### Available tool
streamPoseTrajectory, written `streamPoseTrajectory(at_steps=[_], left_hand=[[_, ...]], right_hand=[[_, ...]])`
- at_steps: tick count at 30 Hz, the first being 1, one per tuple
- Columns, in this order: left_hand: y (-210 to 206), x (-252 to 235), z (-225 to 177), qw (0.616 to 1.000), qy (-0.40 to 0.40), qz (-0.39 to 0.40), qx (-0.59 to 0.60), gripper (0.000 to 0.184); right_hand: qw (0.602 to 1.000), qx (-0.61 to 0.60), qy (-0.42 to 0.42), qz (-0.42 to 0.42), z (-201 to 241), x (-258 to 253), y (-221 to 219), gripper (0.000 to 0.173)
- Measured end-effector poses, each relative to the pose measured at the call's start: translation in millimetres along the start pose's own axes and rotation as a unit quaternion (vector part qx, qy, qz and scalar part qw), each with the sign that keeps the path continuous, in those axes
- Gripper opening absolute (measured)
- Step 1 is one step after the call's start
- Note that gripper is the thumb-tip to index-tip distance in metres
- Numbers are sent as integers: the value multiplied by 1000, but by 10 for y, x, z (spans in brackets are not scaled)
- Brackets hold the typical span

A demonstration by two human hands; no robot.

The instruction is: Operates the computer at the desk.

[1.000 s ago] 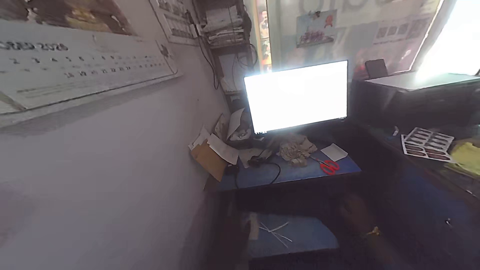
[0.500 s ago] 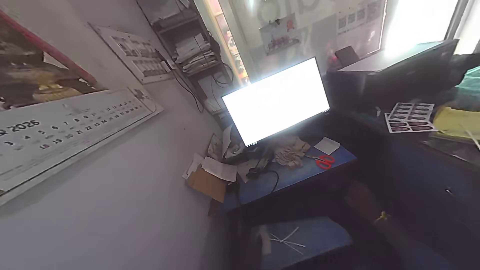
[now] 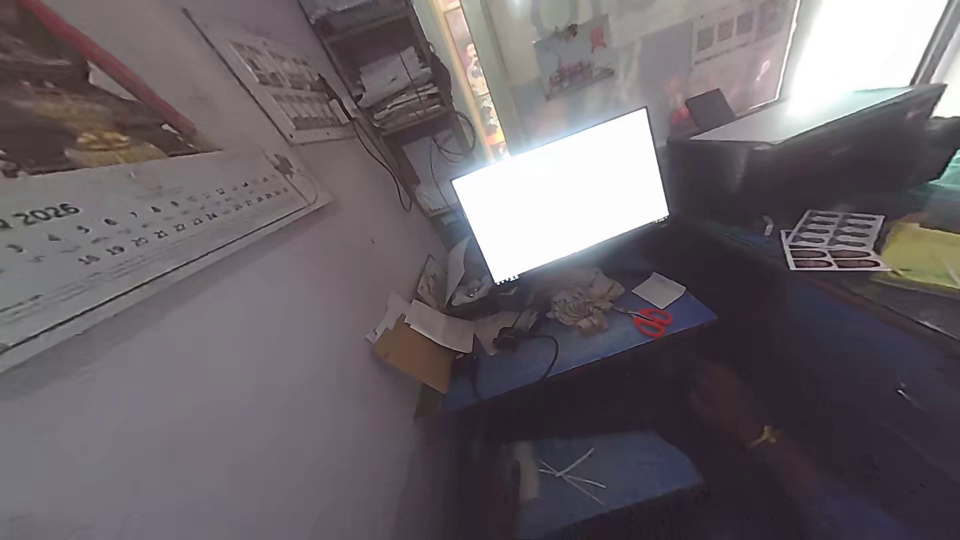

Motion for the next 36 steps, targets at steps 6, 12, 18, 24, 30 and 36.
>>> streamPoseTrajectory(at_steps=[6,12,18,24,30,36], left_hand=[[5,11,64,998,-20,-61,-24,65],[64,-39,24,999,-16,-40,-24,64],[86,-31,14,999,13,-7,-51,67],[33,-73,52,1000,10,0,-27,64],[60,-92,71,1000,-5,-20,-17,63],[270,-1,-56,999,19,-9,-41,65]], right_hand=[[1000,1,16,-5,29,-12,-34,38],[1000,11,8,-15,-20,2,-48,37],[999,-6,4,-37,-41,-7,-59,45],[1000,-3,-15,-24,-5,-5,-33,50],[999,9,-32,2,17,-15,-46,54],[999,-22,-39,10,-33,-65,-124,50]])
Point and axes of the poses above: each hand's wrist, its own x-axis away from the middle knuckle, its own y-axis out of the back of the hand, z = x × y, the point moved 7 cm from there along -x, towards the middle knuckle, and after that the axes turned 15 degrees about z, right-handed, at the moved point
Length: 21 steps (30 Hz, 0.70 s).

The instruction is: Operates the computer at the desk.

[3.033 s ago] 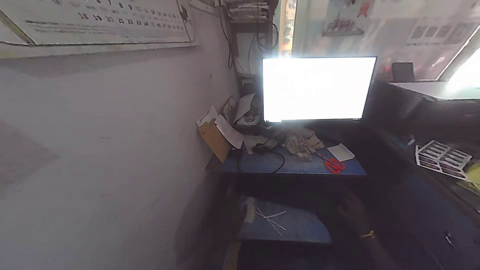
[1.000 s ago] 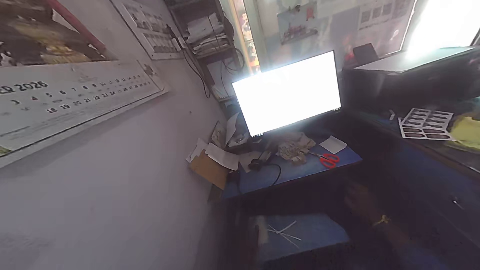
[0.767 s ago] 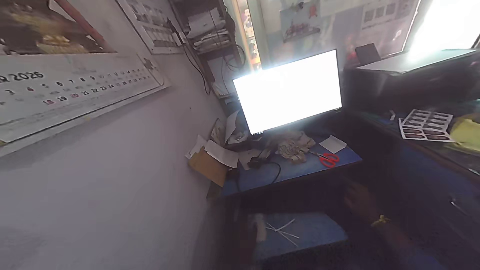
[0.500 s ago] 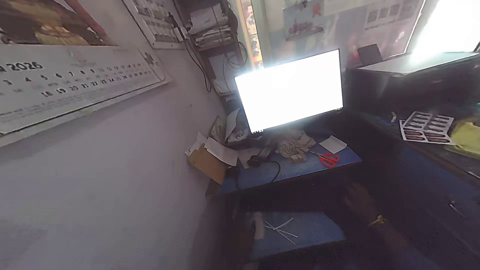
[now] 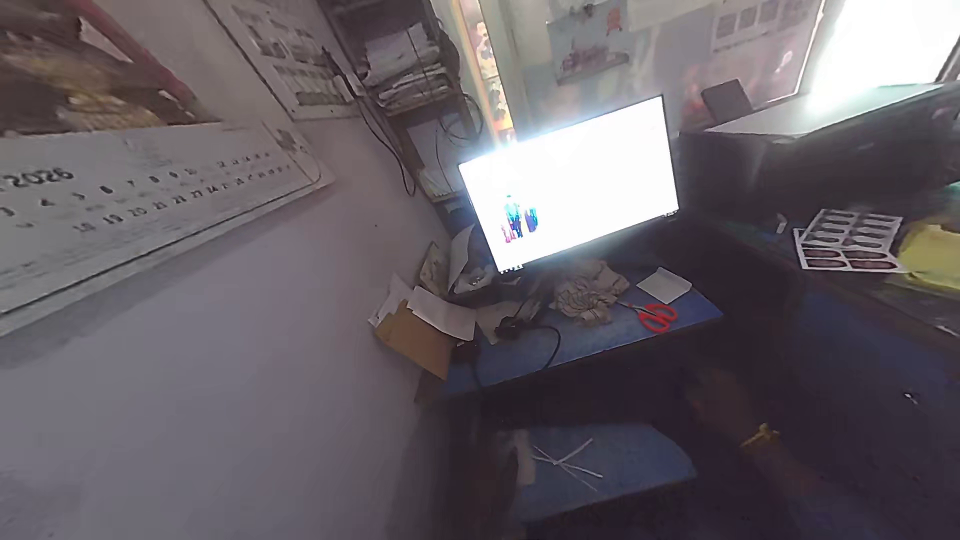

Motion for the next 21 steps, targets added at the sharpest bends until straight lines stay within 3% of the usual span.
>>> streamPoseTrajectory(at_steps=[5,13,19,21], left_hand=[[44,76,-45,998,-4,-66,-22,74],[-102,6,-22,999,1,-3,33,61],[125,-73,-256,997,3,-70,-37,56],[-16,-258,-199,998,-5,-60,7,58]], right_hand=[[1000,-3,-18,6,38,40,66,56],[1000,-5,-19,1,-49,24,48,53],[1000,-2,-7,2,-16,26,109,52],[1000,-7,7,-5,-7,15,112,52]])
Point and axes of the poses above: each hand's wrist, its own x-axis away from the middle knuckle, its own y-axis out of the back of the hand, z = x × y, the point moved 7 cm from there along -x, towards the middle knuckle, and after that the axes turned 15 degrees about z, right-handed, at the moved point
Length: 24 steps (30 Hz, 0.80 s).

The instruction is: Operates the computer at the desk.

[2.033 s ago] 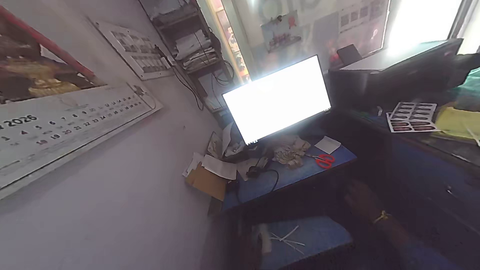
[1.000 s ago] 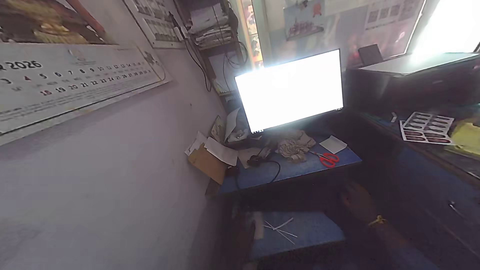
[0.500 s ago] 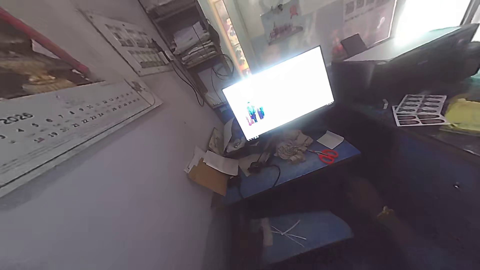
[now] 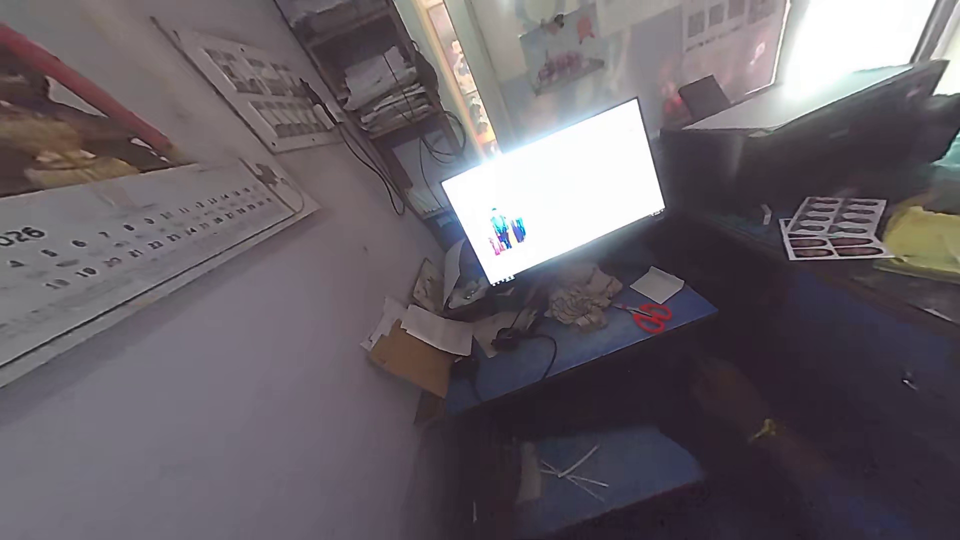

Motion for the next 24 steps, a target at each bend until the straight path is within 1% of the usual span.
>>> streamPoseTrajectory(at_steps=[2,5,7,9,11,13,15,17,21,24], left_hand=[[-137,-79,41,1000,-4,7,12,58],[-150,-65,-13,997,-51,-53,-13,56],[-164,-116,-61,994,-48,-76,-56,59],[-166,-176,-128,995,-25,-72,-71,62],[-217,-279,-151,996,4,-50,-79,67],[-159,-307,-241,995,10,-50,-82,64],[-101,-310,-303,996,31,-13,-81,60],[-116,-307,-303,997,35,-2,-62,58],[-107,-248,-293,997,57,20,-47,66],[-88,-216,-302,998,28,-42,-27,69]], right_hand=[[1000,1,7,-1,-9,-20,-26,51],[999,-9,28,-19,20,-25,-38,48],[1000,-18,17,-5,8,-21,-33,52],[1000,-17,5,1,-16,-20,-21,54],[1000,-26,-6,-5,0,-5,35,53],[999,-28,-23,-9,21,-4,54,53],[1000,-8,-3,-28,58,-9,46,51],[999,9,11,-39,28,-21,0,50],[999,21,22,-38,-7,-18,-48,52],[998,34,27,-46,3,-17,-35,54]])
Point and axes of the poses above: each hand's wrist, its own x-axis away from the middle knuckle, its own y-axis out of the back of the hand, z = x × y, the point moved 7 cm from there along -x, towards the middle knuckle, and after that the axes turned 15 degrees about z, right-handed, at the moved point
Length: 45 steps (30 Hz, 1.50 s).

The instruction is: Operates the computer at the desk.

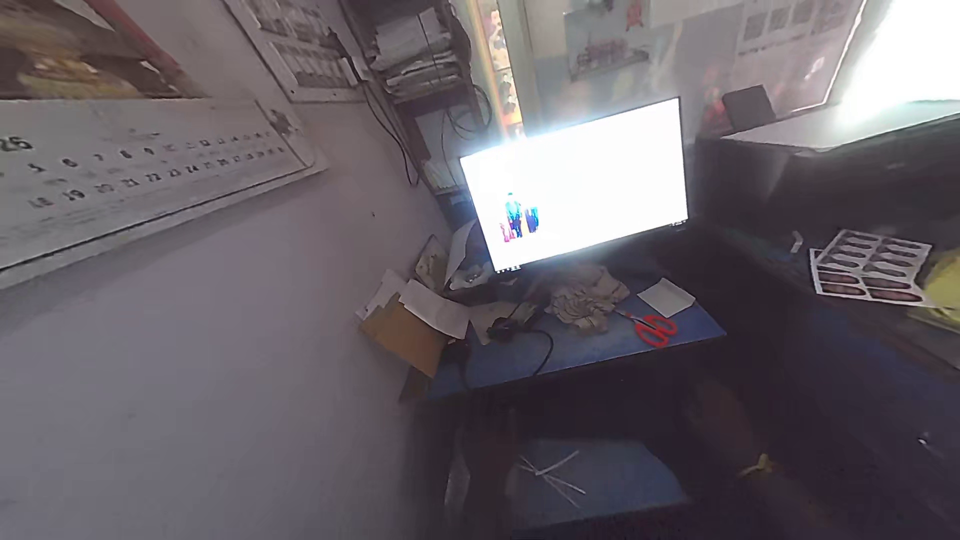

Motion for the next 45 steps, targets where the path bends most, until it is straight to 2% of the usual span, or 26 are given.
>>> streamPoseTrajectory(at_steps=[3,6,8,9,11,15,20,24,29,33,41,45], left_hand=[[-1,-14,-10,999,15,35,9,71],[-73,-8,26,999,13,37,7,71],[-127,-13,38,1000,-4,-5,-10,71],[-129,-35,40,1000,-2,-3,-19,70],[-95,-72,51,999,17,46,-7,69],[-138,-46,152,997,16,60,37,69],[-221,191,197,997,-21,73,18,62],[-239,299,175,996,-67,31,48,65],[-193,286,174,994,-25,77,79,66],[-230,280,183,992,-28,96,76,66],[-297,238,219,993,-53,77,72,68],[-243,267,195,988,-53,115,94,60]], right_hand=[[999,-4,-23,24,-6,-12,13,55],[999,-12,-28,40,49,33,58,58],[999,-8,-21,40,90,66,93,58],[999,-7,-20,43,107,75,103,58],[998,2,-26,51,116,79,89,56],[998,-3,-35,54,85,52,13,51],[999,14,-4,32,12,99,-80,50],[999,24,17,31,29,108,-62,51],[999,9,8,39,98,79,18,46],[999,12,10,46,117,78,14,45],[999,12,26,24,118,59,5,44],[999,29,31,18,162,64,33,44]])
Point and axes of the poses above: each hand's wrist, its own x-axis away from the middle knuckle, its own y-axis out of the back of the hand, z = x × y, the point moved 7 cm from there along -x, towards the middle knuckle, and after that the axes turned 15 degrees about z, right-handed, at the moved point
